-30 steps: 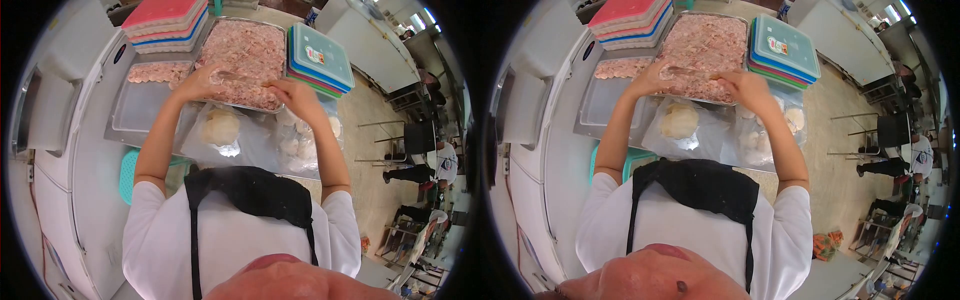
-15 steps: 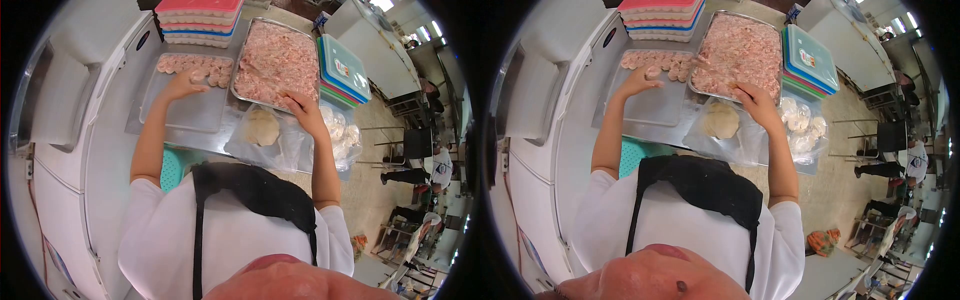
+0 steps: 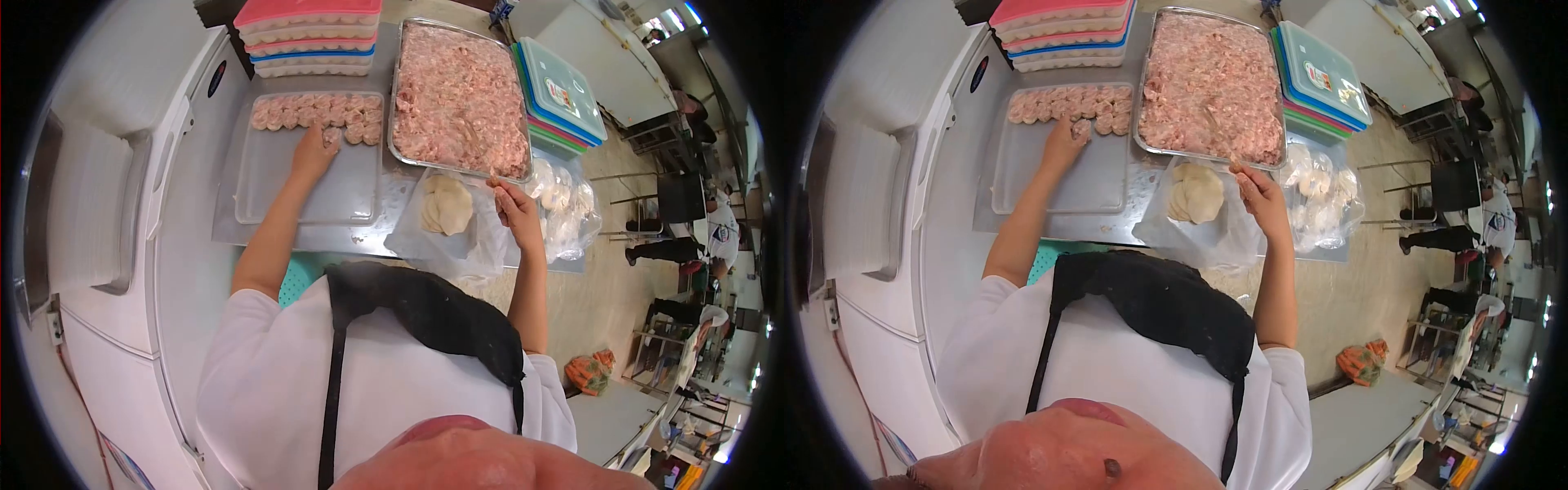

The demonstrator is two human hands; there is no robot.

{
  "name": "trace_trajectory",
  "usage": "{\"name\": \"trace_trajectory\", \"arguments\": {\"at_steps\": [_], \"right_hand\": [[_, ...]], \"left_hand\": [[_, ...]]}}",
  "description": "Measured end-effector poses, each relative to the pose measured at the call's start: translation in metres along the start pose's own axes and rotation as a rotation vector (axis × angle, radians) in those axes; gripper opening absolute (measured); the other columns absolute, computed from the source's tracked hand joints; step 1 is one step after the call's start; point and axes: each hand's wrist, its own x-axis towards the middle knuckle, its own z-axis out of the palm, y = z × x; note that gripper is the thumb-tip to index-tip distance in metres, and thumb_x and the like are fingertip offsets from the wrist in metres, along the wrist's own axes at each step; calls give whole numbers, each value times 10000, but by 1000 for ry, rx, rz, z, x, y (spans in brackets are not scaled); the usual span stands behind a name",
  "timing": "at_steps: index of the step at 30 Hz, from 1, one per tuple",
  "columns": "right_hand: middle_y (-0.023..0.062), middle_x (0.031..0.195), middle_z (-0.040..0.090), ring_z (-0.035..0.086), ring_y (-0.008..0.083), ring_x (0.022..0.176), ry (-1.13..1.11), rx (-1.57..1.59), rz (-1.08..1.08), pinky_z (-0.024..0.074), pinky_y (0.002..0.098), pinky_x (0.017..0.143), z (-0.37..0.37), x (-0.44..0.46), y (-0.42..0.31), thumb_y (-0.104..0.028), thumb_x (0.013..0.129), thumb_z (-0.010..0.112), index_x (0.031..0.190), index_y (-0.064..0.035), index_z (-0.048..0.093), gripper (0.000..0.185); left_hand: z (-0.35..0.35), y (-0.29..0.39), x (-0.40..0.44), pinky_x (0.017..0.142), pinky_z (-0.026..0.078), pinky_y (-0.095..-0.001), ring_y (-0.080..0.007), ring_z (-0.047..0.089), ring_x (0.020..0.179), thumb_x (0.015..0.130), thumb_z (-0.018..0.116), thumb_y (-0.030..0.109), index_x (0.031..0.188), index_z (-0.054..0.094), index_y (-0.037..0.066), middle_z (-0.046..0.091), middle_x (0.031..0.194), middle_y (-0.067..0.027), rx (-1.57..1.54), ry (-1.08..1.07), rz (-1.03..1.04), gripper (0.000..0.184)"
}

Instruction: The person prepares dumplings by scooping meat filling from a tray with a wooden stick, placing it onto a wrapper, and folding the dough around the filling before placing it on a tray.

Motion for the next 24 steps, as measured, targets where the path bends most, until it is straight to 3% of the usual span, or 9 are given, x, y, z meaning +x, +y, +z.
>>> {"name": "trace_trajectory", "arguments": {"at_steps": [5, 8, 9, 12, 15, 18, 21, 24], "right_hand": [[-73, 637, 416, 342, 17, 513, -51, -29, 14, 258, 172, 451, -13, 4, 1, -217, 962, 541, 1149, -10, 618, 290], [-63, 677, 509, 432, 39, 558, -106, -96, 17, 353, 210, 498, -26, 15, 3, -232, 953, 560, 1149, 6, 617, 313], [-36, 690, 540, 468, 73, 576, -91, -158, -18, 382, 239, 527, -31, 21, 6, -236, 952, 559, 1150, 2, 615, 314], [59, 746, 619, 566, 188, 651, -75, -357, -120, 452, 326, 616, -40, 37, 10, -251, 950, 548, 1143, -17, 613, 310], [165, 823, 647, 622, 311, 747, -123, -511, -270, 478, 396, 680, -32, 44, -13, -258, 952, 518, 1099, -40, 620, 281], [216, 864, 638, 625, 371, 801, -183, -582, -489, 483, 436, 694, -17, 56, -19, -236, 946, 487, 1015, -45, 624, 245], [208, 891, 646, 619, 391, 840, -167, -831, -589, 482, 469, 717, -34, 104, 4, -226, 938, 474, 965, -42, 611, 231], [185, 909, 648, 611, 393, 853, -82, -1115, -531, 475, 488, 733, -100, 170, 15, -261, 931, 489, 950, -51, 610, 243]], "left_hand": [[30, 2, 18, 900, 449, -447, -411, 536, 1089, 771, 695, 221, 1250, 443, 18, 550, 1186, -258, 49, 170, 115, 578], [25, 5, 20, 905, 449, -447, -406, 532, 1103, 758, 715, 216, 1274, 433, 24, 542, 1202, -253, 51, 65, 31, 619], [19, 8, 20, 906, 449, -448, -403, 532, 1106, 751, 723, 213, 1285, 429, 28, 539, 1206, -250, 33, 4, -19, 637], [9, 14, 6, 918, 446, -450, -401, 533, 1110, 719, 749, 192, 1295, 430, 48, 543, 1210, -231, 242, 61, 84, 674], [-5, 93, -15, 880, 472, -415, -363, 584, 1008, 701, 769, 183, 1347, 401, 72, 561, 1182, -206, 224, 42, 42, 752], [23, 170, -33, 812, 491, -363, -292, 605, 883, 720, 760, 228, 1403, 358, 83, 577, 1115, -183, -610, -277, -28, 806], [47, 226, -48, 815, 480, -320, -224, 593, 1006, 826, 664, 167, 1423, 343, 63, 578, 1105, -157, -658, -437, -107, 686], [67, 237, -79, 774, 482, -335, -241, 590, 957, 812, 661, 149, 1321, 488, 94, 578, 1109, -146, -357, -377, 172, 541]]}}
